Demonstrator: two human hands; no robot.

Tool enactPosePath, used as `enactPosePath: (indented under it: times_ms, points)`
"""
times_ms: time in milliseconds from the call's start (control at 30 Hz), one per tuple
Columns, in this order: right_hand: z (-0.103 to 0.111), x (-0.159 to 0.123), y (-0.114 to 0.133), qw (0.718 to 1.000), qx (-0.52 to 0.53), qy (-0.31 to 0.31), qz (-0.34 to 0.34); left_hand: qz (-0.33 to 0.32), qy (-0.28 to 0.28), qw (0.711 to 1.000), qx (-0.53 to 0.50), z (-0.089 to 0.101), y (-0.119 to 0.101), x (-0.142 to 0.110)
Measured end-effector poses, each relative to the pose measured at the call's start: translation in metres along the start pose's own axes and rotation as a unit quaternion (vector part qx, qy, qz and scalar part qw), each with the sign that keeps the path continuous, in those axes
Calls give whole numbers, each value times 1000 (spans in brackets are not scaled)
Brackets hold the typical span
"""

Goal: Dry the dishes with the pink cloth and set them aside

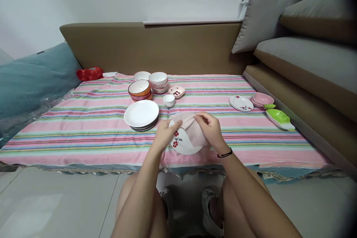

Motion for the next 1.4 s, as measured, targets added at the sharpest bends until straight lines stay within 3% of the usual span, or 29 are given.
enactPosePath:
  times_ms: [133,233,300,400,567,667,867,1033,1233,1400]
  points:
    - [7,-8,34,983,-100,-55,142,-3,-43,999,-15,9,1,3]
    - [-17,-22,58,949,-185,10,256,-19,-41,998,-31,7,1,6]
    - [-37,-28,60,927,-232,66,286,-37,-39,998,-28,6,-2,7]
    - [-50,-28,50,923,-267,96,260,-49,-68,997,-3,9,-4,6]
    - [-46,-19,30,952,-240,67,176,-57,-107,992,-24,12,-9,1]
    - [-47,-18,26,956,-241,63,157,-59,-133,989,-30,16,-11,-1]
    - [-68,-29,43,922,-265,133,250,-81,-141,987,-3,19,-13,3]
    - [-71,-37,59,920,-170,201,291,-86,-142,986,30,23,-14,3]
    - [-36,-18,62,964,-66,93,241,-93,-88,990,57,8,-20,2]
    - [-24,-14,53,968,-124,8,217,-92,-41,994,51,-4,-21,1]
Point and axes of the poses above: each hand's wrist, its own x-axis towards the middle knuckle, its own z-axis out of the back of the hand, y = z × x, the point moved 10 cm from there along x, towards the middle knuckle, and after that the axes turned 7 degrees about -x, right-handed, at the moved point
